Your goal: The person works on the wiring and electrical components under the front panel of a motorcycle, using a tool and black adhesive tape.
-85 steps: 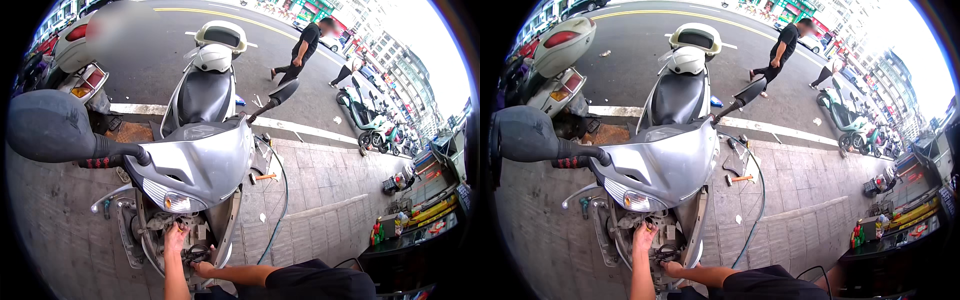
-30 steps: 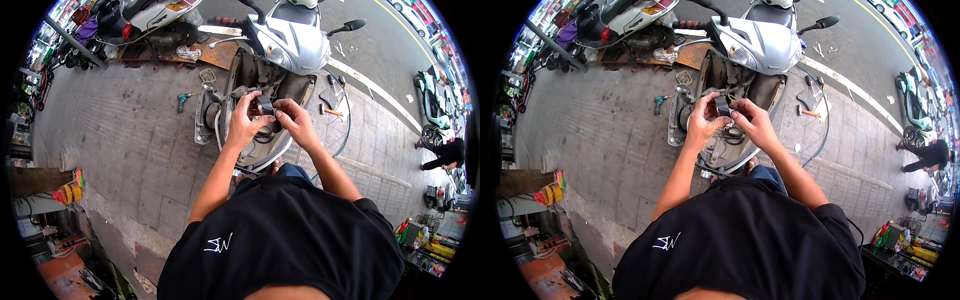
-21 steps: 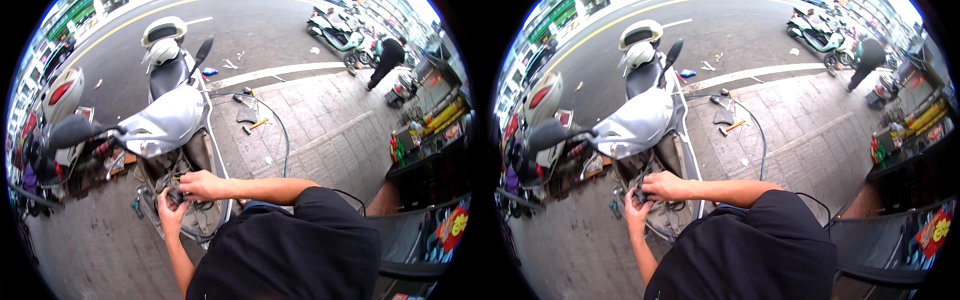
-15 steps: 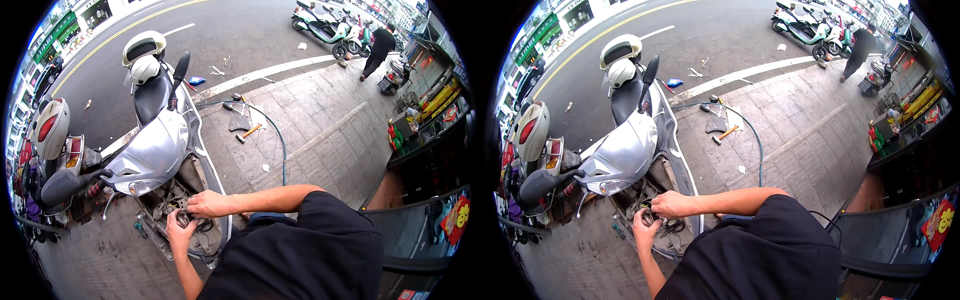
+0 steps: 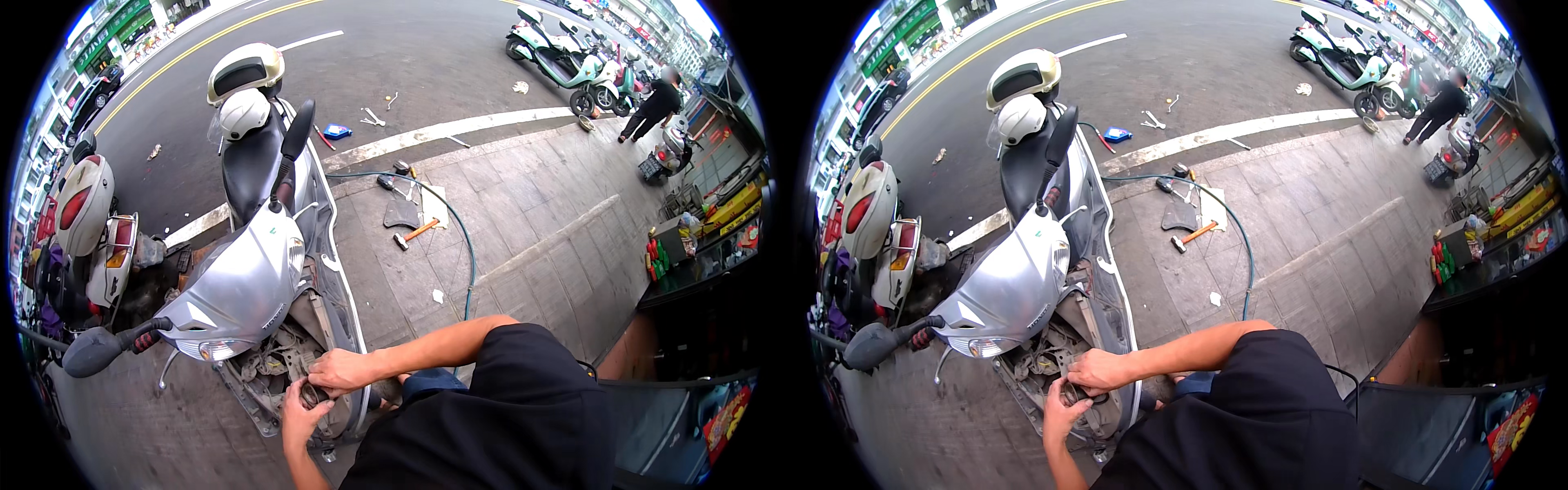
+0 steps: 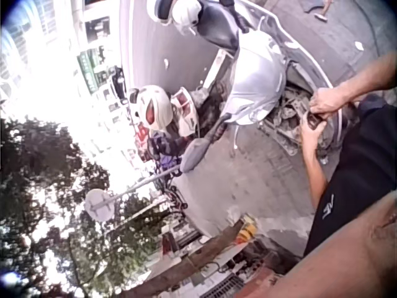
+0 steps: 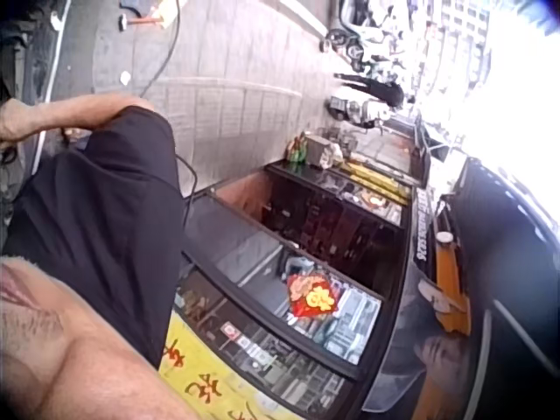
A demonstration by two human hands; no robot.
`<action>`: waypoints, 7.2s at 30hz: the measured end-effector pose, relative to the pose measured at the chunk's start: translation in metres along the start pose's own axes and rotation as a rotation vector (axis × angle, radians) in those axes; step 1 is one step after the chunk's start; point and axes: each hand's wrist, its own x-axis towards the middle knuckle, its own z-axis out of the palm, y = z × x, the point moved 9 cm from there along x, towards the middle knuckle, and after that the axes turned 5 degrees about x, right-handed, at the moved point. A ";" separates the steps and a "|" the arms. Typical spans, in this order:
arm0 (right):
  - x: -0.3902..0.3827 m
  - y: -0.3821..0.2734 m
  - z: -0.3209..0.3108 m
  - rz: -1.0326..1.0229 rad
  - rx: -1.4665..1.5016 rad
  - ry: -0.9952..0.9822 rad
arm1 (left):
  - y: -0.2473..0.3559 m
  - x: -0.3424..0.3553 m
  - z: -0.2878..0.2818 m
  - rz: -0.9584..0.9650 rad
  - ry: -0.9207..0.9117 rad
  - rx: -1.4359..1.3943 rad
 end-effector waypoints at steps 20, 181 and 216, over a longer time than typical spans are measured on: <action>0.023 -0.034 -0.018 0.072 0.061 0.003 | 0.012 -0.028 -0.012 0.081 -0.038 -0.549; 0.046 0.224 0.221 1.409 1.073 -0.155 | -0.269 0.122 0.031 -0.290 0.300 -1.579; 0.066 0.197 0.179 1.164 0.666 0.311 | -0.260 0.140 0.018 -0.244 0.392 -1.326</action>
